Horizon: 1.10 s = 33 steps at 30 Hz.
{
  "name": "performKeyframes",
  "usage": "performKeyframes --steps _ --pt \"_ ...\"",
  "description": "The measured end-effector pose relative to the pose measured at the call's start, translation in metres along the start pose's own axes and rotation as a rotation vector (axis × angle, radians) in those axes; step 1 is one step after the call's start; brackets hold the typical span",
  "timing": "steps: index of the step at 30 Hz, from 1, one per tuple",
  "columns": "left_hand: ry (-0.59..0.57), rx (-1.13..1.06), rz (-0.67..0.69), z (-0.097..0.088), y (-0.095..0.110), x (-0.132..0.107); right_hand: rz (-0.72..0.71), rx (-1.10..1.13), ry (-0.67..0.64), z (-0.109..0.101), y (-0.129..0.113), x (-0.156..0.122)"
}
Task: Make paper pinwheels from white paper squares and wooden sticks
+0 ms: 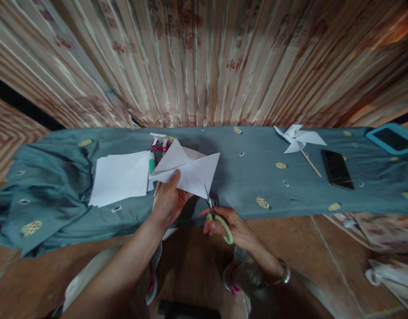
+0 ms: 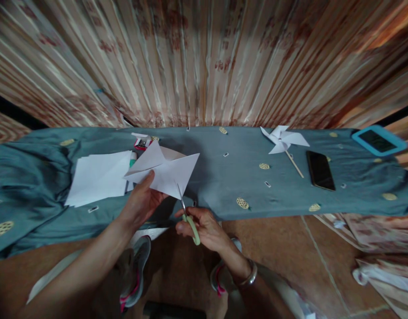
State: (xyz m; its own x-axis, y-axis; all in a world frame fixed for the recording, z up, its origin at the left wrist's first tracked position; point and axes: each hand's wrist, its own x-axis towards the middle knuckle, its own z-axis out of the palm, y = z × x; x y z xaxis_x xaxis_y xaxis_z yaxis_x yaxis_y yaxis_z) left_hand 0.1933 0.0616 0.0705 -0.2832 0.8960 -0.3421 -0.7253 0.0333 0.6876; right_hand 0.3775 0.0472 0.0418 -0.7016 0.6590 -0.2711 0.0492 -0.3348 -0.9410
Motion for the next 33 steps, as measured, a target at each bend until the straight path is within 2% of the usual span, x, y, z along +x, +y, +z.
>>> performKeyframes --steps 14,21,33 --pt "0.031 -0.023 -0.005 0.000 0.002 -0.002 0.045 0.005 0.055 0.004 0.000 0.002" --pt "0.056 -0.049 -0.007 0.005 0.007 -0.003 0.139 0.071 0.099 0.008 -0.005 0.005" --pt "0.069 -0.040 -0.020 0.006 0.011 -0.004 0.206 0.158 0.138 0.011 -0.002 0.010"
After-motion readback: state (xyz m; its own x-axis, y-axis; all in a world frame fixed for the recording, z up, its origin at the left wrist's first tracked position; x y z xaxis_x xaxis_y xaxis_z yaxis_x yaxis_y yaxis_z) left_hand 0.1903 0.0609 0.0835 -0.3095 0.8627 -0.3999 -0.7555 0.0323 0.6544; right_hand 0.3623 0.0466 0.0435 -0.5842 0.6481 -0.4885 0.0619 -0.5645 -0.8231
